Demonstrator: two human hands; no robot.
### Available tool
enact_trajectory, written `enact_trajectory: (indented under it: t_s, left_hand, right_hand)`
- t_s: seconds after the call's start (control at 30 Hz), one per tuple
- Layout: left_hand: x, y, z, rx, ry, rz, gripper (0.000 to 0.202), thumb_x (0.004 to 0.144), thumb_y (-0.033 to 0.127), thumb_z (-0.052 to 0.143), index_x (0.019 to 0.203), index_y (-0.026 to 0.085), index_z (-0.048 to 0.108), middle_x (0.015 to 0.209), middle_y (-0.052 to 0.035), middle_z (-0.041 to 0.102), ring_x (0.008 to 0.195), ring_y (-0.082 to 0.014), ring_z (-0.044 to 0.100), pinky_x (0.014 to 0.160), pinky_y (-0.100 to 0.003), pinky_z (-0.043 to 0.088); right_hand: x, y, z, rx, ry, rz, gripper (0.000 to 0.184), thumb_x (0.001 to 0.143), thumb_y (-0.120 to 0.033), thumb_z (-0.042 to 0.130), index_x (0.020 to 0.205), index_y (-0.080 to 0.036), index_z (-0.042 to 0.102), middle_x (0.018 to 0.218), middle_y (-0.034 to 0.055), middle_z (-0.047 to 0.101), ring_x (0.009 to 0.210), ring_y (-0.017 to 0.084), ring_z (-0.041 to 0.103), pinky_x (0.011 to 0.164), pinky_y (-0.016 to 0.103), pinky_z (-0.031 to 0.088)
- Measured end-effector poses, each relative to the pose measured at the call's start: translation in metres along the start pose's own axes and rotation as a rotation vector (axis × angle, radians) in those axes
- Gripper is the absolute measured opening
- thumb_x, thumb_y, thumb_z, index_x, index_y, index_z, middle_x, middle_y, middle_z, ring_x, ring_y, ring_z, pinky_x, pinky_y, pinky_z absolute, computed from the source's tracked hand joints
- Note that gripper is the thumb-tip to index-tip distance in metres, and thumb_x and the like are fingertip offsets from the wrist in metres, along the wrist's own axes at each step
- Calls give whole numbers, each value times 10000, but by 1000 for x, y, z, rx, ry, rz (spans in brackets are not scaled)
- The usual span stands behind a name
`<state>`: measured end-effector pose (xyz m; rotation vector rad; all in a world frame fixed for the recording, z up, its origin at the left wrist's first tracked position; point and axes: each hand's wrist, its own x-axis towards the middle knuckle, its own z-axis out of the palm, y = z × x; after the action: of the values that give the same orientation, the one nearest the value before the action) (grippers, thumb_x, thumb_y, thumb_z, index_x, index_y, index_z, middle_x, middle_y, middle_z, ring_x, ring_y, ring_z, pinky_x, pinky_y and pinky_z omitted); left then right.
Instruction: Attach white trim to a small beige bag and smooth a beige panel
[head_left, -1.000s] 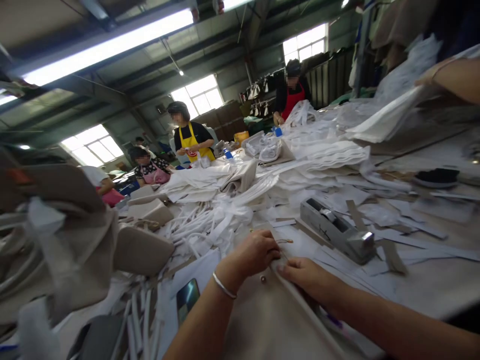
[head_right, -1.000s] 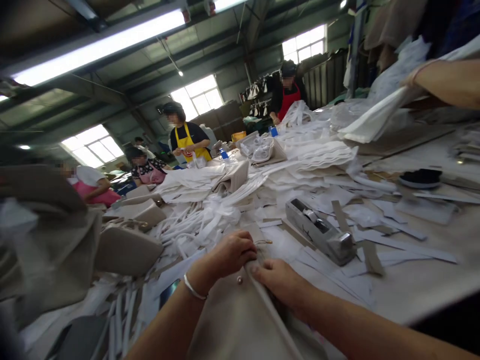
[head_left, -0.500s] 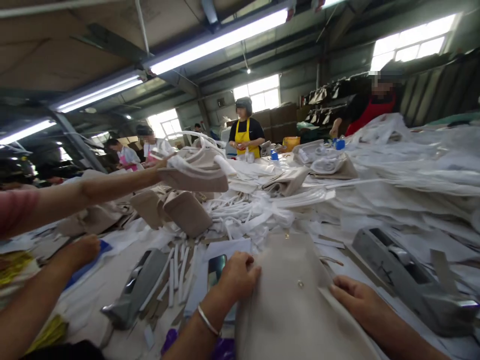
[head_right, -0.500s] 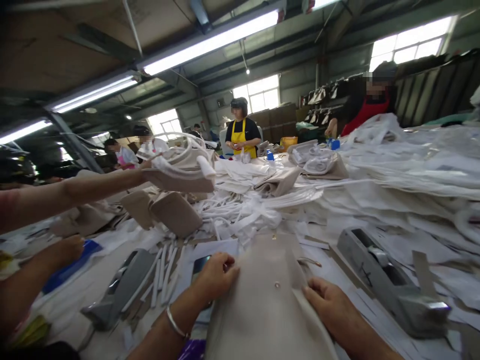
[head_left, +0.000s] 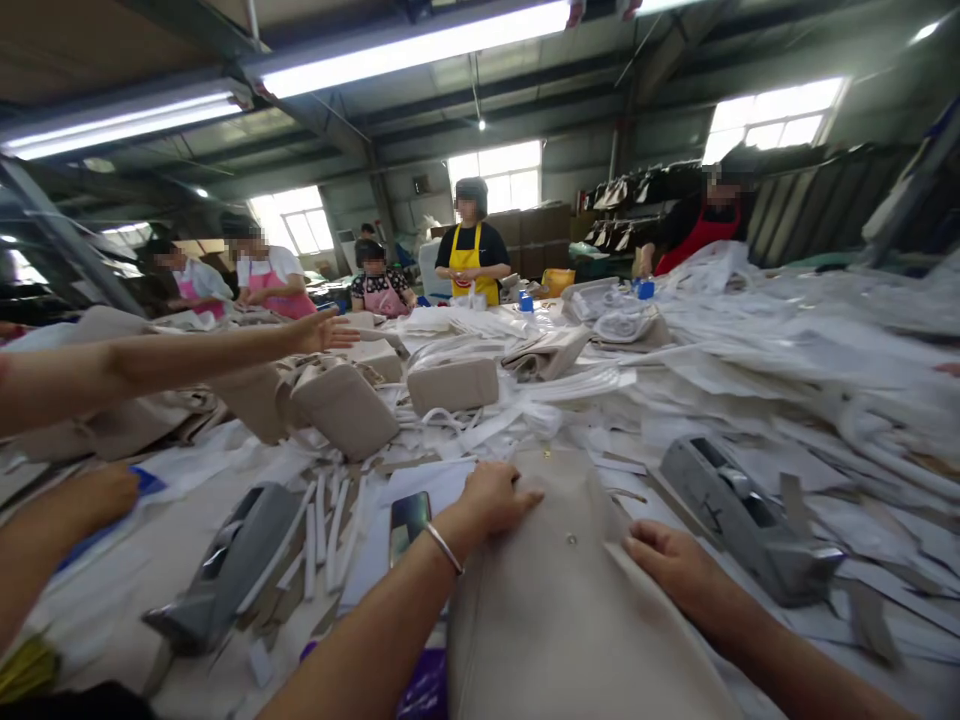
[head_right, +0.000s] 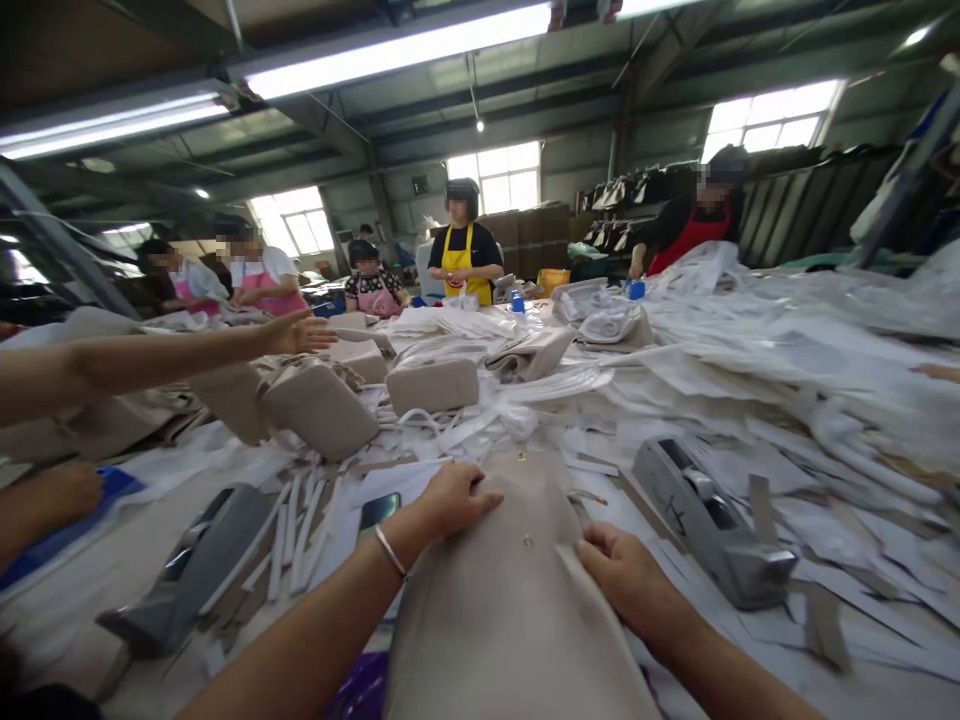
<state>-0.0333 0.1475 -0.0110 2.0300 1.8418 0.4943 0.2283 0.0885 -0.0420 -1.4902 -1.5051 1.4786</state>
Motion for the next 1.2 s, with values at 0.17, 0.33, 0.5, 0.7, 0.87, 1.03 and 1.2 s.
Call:
enact_trajectory:
  t_s: [0.17, 0.33, 0.5, 0.7, 0.87, 1.03, 1.2]
  left_hand:
    - [3, 7, 5, -195, 194, -45, 346, 861, 507, 532, 754, 187, 605, 756, -35, 626, 771, -190, 576, 748, -299, 433]
    - [10, -13, -4, -422, 217, -138, 550, 909, 667, 303, 738, 195, 526, 628, 14, 531, 587, -147, 509, 570, -256, 408]
    - [7, -31, -1, -461, 177, -218, 511, 834, 651, 462, 726, 170, 594, 650, -36, 605, 594, -191, 575, 604, -307, 466]
    - [-47, -10, -5, -186, 320, -143, 598, 780, 537, 622, 1210, 121, 597, 1180, -162, 607, 1153, -313, 551, 1023, -443, 419]
    - [-111, 6, -9, -157, 121, -190, 650, 807, 592, 592, 1265, 132, 559, 1210, -163, 590, 1175, -319, 543, 1048, -472, 430]
    - [-141, 7, -6, -149, 114, -150, 645, 825, 553, 598, 1317, 142, 534, 1293, -169, 559, 1249, -321, 508, 1095, -496, 417]
    - [-145, 3, -1, -86, 149, -44, 681, 767, 447, 683, 1348, 124, 532, 1371, -203, 507, 1306, -366, 465, 1112, -553, 411]
  right_hand:
    - [1, 8, -3, 6, 36, 32, 403, 791, -580, 579, 808, -180, 629, 708, 26, 692, 649, 195, 630, 571, 270, 460]
    - [-2, 11, -3, 216, 2, 99, 418, 765, -585, 611, 922, -197, 615, 712, 15, 704, 598, 187, 626, 534, 268, 448]
    - [2, 15, 1, 152, 12, 108, 393, 731, -558, 584, 902, -206, 614, 705, 12, 695, 629, 205, 649, 538, 276, 456]
    - [8, 15, 1, 2, 59, 61, 379, 733, -534, 531, 879, -198, 627, 754, 30, 721, 699, 229, 667, 598, 293, 481]
    - [9, 17, 3, -154, 126, 9, 344, 737, -499, 501, 827, -203, 651, 746, 42, 721, 733, 247, 668, 614, 298, 479]
    - [13, 23, -1, -356, 134, -5, 323, 779, -460, 448, 854, -207, 634, 668, 29, 690, 656, 229, 637, 576, 307, 422]
    - [15, 10, -13, -588, 153, -135, 387, 809, -426, 460, 1076, -183, 602, 661, 8, 662, 652, 216, 616, 623, 324, 397]
